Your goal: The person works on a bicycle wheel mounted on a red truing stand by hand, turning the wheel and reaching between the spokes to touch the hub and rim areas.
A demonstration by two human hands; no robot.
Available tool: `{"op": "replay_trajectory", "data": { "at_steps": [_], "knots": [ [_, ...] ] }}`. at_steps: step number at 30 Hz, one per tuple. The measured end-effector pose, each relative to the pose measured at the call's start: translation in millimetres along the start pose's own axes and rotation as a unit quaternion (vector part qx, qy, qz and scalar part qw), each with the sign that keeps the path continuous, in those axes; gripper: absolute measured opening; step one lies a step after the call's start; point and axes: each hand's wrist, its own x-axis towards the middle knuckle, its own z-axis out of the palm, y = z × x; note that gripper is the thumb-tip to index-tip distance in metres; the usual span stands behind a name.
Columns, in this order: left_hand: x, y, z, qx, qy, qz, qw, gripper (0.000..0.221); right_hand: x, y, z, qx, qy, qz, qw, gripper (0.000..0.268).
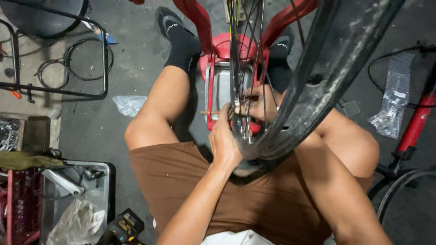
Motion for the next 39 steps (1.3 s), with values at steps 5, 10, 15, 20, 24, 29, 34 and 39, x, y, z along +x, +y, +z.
{"op": "replay_trajectory", "data": {
  "at_steps": [5, 10, 15, 20, 24, 29, 34, 39],
  "knots": [
    [1, -5, 0, -0.048, 0.021, 0.05, 0.997, 0.083, 4, -5, 7, -0.115, 0.087, 0.049, 0.988, 0.025],
    [9, 1, -8, -0.036, -0.002, 0.129, 0.991, 0.078, 16, 21, -4, 0.026, -0.049, -0.066, 0.996, 0.025],
    [4, -6, -3, -0.029, -0.027, 0.084, 0.996, 0.057, -4, 15, -14, -0.042, 0.077, 0.038, 0.995, 0.025],
    [-2, -32, 25, 0.018, 0.121, 0.171, 0.978, 0.043, 1, -1, -3, -0.129, 0.088, 0.097, 0.983, 0.03],
    [0, -34, 25, 0.028, 0.116, 0.159, 0.98, 0.045, 13, -3, -10, -0.206, 0.058, 0.067, 0.974, 0.044],
    [0, -25, 9, -0.051, 0.034, 0.068, 0.996, 0.083, 21, 8, -15, -0.189, 0.012, 0.067, 0.98, 0.034],
    [15, -17, -3, -0.016, -0.026, 0.104, 0.994, 0.094, 29, 13, -14, -0.031, -0.113, 0.006, 0.993, 0.023],
    [19, -6, -13, -0.003, -0.05, 0.098, 0.994, 0.097, 23, 3, -17, -0.079, -0.132, -0.066, 0.986, 0.016]
  ]
}}
